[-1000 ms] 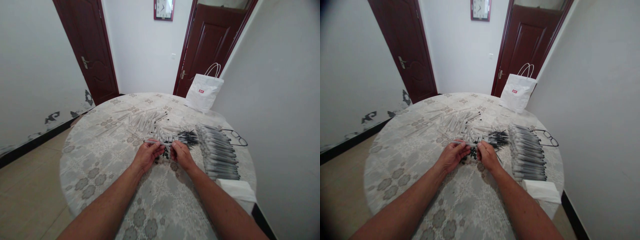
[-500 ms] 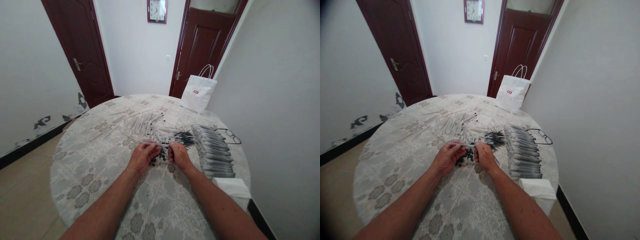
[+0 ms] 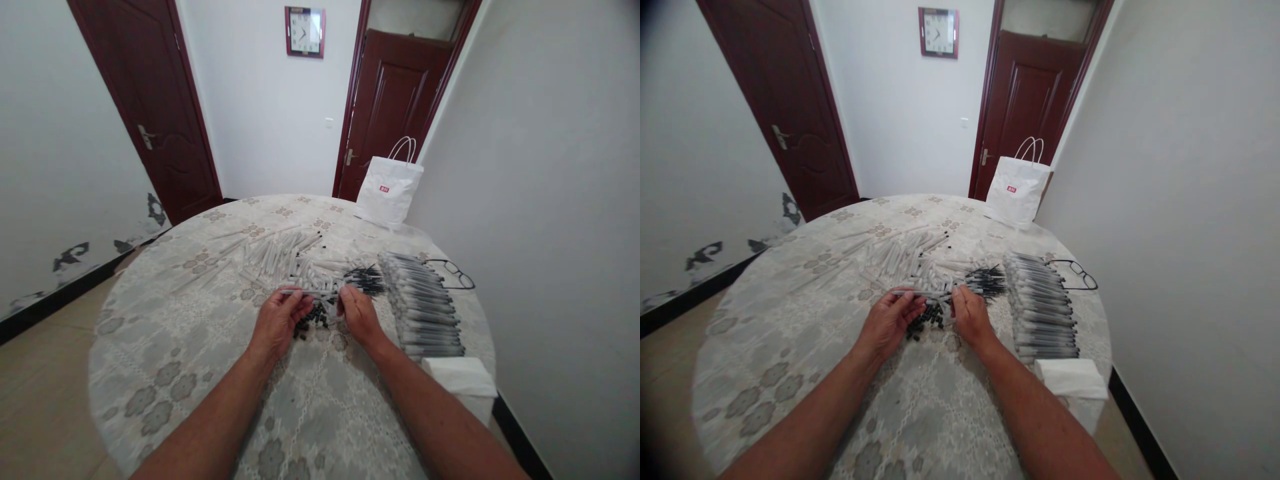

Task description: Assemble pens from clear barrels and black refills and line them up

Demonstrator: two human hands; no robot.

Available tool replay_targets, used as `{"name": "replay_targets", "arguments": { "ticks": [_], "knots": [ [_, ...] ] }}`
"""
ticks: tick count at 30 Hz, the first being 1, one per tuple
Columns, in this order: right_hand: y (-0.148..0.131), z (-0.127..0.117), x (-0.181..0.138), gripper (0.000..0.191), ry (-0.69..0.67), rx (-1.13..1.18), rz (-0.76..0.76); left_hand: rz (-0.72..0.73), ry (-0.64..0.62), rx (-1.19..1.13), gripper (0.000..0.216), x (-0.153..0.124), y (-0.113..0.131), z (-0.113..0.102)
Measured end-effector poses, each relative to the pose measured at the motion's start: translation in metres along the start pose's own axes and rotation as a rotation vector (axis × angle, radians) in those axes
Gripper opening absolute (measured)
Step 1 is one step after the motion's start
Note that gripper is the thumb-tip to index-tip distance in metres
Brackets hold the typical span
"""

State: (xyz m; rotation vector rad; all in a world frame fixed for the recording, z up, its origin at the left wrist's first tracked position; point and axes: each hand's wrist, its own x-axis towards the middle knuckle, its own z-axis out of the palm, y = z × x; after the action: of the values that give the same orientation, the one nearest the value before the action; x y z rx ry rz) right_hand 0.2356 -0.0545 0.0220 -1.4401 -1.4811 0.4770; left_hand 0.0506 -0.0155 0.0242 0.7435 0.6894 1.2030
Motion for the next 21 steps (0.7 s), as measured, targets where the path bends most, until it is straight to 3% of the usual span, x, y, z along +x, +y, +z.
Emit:
{"name": "replay_targets", "arguments": {
  "ticks": [3,7,10,14,21],
  "knots": [
    [-0.001,-0.009,0.014,0.032,0.096,-0.362,-0.192,0.029,0.047,-0.017,0.033,0.003,0.001,-0.003],
    [0.012,-0.021,0.056,0.035,0.026,-0.683,-0.255,0.057,0.096,-0.011,0.031,0.004,0.0,-0.005],
    [0.028,-0.027,0.094,0.042,0.005,-0.884,-0.118,0.066,0.102,-0.002,0.031,0.002,0.001,-0.004],
    [0.051,-0.028,0.132,0.049,-0.042,-1.069,0.181,0.062,0.113,0.008,0.032,-0.002,0.006,-0.002],
    [0.087,-0.022,0.168,0.057,-0.146,-1.123,0.319,0.019,0.138,-0.001,0.034,-0.002,0.009,-0.003]
  ]
}}
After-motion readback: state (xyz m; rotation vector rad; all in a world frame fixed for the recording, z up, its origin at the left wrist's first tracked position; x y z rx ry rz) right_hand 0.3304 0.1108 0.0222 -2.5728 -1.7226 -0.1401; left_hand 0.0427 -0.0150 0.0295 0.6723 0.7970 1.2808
